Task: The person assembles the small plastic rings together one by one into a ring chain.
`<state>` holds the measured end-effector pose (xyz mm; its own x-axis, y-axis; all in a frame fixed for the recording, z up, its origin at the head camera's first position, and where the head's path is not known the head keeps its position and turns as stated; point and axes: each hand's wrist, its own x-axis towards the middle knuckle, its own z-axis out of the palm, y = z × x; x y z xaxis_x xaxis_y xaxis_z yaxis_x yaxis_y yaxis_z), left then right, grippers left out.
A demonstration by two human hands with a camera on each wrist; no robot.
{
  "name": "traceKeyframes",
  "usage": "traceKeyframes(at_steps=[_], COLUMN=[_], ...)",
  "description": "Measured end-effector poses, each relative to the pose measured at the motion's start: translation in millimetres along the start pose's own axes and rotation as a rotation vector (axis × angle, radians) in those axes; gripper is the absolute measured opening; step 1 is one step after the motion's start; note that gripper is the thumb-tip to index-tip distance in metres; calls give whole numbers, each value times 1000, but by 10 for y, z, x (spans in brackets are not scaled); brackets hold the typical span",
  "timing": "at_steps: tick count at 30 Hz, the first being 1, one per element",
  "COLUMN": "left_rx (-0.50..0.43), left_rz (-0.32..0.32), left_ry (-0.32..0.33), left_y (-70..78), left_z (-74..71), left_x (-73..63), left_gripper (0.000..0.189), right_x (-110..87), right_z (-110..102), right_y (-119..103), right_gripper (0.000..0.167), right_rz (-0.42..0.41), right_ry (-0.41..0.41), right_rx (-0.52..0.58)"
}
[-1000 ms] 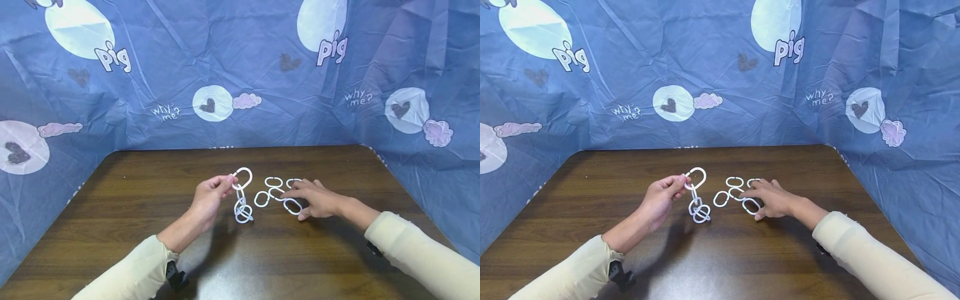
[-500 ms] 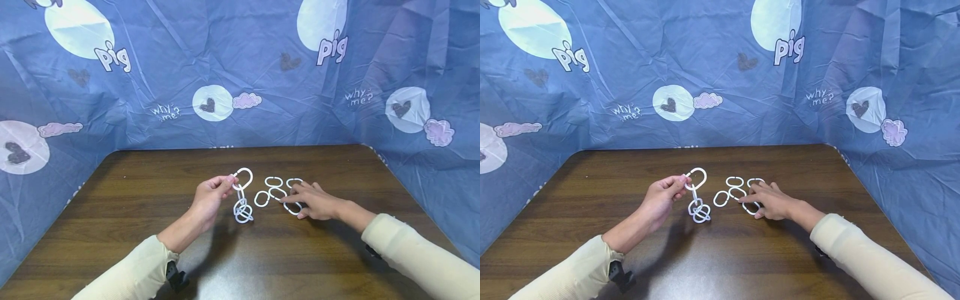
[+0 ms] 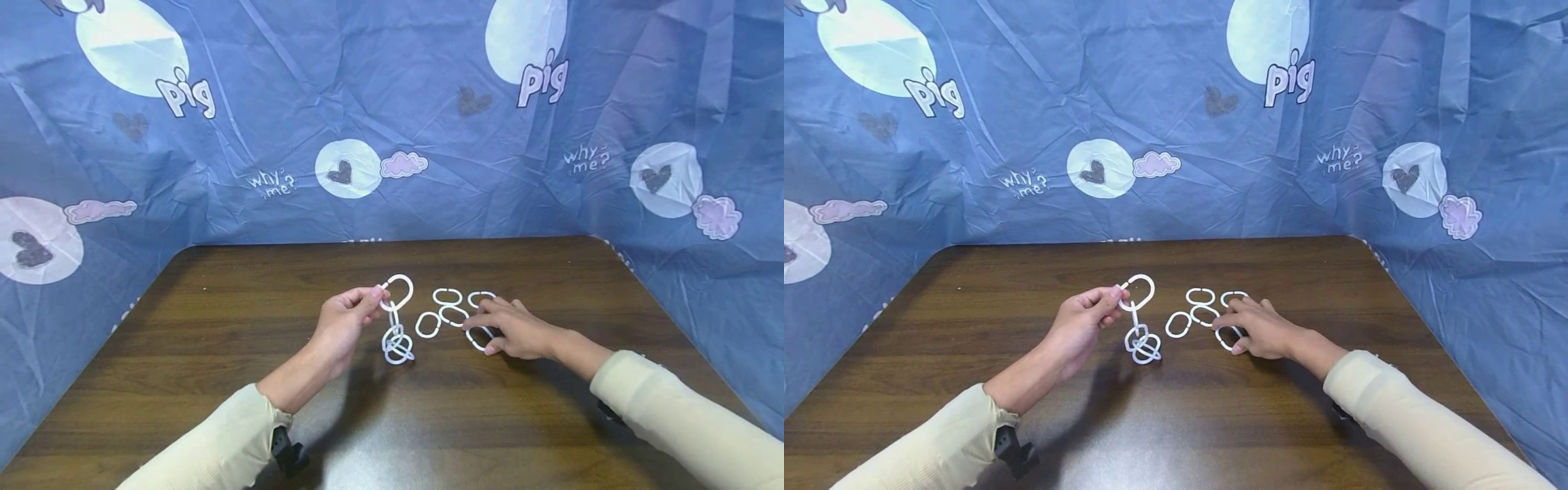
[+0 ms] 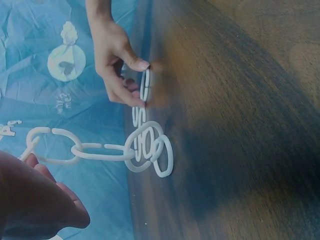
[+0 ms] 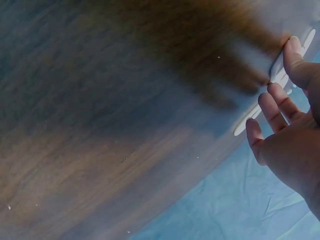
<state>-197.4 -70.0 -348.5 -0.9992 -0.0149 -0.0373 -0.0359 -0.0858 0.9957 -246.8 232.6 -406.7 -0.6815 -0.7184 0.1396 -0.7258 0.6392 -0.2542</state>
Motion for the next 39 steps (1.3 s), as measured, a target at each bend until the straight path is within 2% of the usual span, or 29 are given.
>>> traceKeyframes(at_steps=[6, 15, 26, 31, 39], left_rx=[0, 2, 1, 4, 4], left_rz=[1, 1, 5, 1, 1], left_ry=[1, 0, -3, -2, 0], left_y=[-4, -2, -8, -5, -10], left_z=[3, 3, 1, 2, -3], left_x=[1, 3, 10, 9, 9], left_gripper=[18, 18, 18, 18, 18], right_x=[16, 32, -16, -22, 21], right_z=[16, 26, 34, 68, 90], right_y=[31, 26, 27, 27, 31], right_gripper=[54, 55, 43, 42, 42], right_rz=[28, 59, 28, 3, -81], right_ry=[-6, -5, 60, 82, 171], right_rx=[24, -17, -6, -55, -151])
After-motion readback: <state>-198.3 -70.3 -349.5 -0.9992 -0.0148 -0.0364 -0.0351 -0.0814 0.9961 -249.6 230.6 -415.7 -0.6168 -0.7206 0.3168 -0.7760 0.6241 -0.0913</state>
